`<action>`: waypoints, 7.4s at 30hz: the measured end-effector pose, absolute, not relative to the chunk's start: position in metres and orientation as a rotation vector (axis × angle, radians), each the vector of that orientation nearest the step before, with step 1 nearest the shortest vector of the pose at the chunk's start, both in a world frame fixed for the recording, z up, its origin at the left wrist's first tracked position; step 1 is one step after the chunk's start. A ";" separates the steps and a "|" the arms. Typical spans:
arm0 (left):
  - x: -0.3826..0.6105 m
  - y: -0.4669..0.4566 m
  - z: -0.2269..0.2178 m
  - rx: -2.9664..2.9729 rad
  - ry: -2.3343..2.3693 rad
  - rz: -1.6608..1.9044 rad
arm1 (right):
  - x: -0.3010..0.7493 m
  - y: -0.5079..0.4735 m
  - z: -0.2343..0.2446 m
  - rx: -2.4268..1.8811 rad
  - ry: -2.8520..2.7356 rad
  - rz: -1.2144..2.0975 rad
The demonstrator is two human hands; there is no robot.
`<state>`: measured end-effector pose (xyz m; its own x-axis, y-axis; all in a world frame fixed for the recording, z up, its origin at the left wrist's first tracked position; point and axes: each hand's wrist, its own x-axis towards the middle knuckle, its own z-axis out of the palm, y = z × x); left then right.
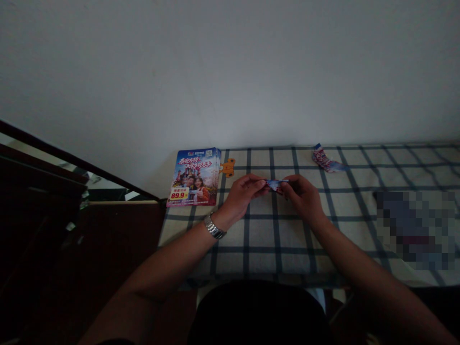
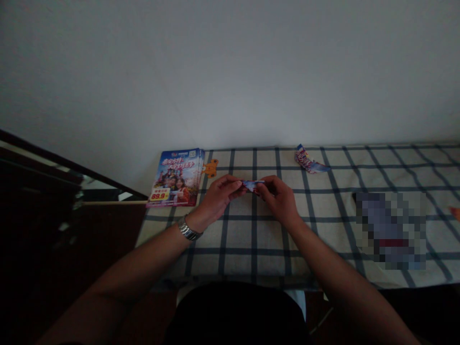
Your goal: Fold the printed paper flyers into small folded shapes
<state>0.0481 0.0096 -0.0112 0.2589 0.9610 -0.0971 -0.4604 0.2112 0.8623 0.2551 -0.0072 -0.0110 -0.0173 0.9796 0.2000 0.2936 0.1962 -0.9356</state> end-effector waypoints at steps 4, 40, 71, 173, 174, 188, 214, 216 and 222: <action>0.048 0.009 -0.010 0.808 0.747 1.133 | 0.255 -0.007 -0.012 -1.274 -1.526 0.860; 0.032 0.012 -0.002 1.699 0.917 1.185 | 0.259 -0.006 -0.012 -1.212 -1.649 0.631; 0.027 0.020 -0.005 1.867 0.992 1.003 | 0.261 -0.003 -0.019 -1.219 -1.718 0.608; 0.044 0.013 -0.021 1.484 0.898 1.082 | 0.257 -0.002 -0.016 -1.178 -1.477 1.115; 0.044 0.013 -0.022 1.509 0.899 1.073 | 0.257 -0.002 -0.017 -1.182 -1.482 1.101; 0.038 0.008 -0.012 1.758 0.915 1.119 | 0.256 -0.005 -0.012 -1.240 -1.642 0.984; 0.039 0.010 -0.011 1.634 0.979 1.203 | 0.258 -0.002 -0.009 -1.174 -1.370 1.152; 0.040 0.010 -0.012 1.639 0.963 1.189 | 0.257 -0.002 -0.009 -1.182 -1.375 1.137; 0.040 0.009 -0.013 1.674 0.902 1.160 | 0.257 -0.003 -0.008 -1.200 -1.417 1.114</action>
<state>0.0402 0.0092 -0.0128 0.2989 0.9026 0.3096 0.0777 -0.3464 0.9349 0.2570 -0.0031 -0.0076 -0.0813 0.9920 0.0969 0.1400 0.1076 -0.9843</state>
